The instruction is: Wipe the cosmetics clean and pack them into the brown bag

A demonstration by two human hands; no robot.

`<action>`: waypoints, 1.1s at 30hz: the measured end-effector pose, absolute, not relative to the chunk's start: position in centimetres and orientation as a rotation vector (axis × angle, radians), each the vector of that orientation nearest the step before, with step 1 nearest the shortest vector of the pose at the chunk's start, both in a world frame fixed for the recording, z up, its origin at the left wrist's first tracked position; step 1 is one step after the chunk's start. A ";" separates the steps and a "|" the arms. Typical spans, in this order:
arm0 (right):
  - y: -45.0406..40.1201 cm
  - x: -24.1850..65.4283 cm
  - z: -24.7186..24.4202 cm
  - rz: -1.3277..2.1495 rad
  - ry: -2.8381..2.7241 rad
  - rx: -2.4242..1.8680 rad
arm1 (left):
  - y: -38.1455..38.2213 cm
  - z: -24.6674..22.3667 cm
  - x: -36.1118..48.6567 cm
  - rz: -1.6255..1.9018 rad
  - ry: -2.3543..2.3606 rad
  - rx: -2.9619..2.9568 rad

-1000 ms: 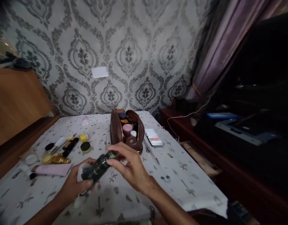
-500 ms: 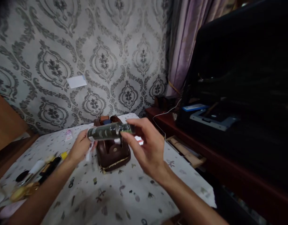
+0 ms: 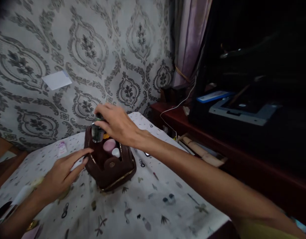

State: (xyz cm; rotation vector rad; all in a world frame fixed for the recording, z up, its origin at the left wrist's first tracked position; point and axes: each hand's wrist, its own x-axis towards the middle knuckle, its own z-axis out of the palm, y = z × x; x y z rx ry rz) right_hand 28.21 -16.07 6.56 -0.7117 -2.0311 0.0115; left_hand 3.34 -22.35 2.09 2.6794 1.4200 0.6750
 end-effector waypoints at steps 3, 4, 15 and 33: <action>-14.3 26.9 6.0 0.043 -2.167 -0.703 | -22.3 1.2 2.8 0.715 1.420 2.672; -13.9 26.5 5.8 0.063 -2.203 -0.699 | -22.3 1.0 2.7 0.715 1.419 2.674; -9.2 22.6 5.6 0.069 -2.262 -0.864 | -22.0 0.5 2.8 0.860 1.344 2.793; -5.9 19.6 3.5 0.283 -2.353 -1.063 | -21.9 0.7 3.1 0.859 1.320 2.872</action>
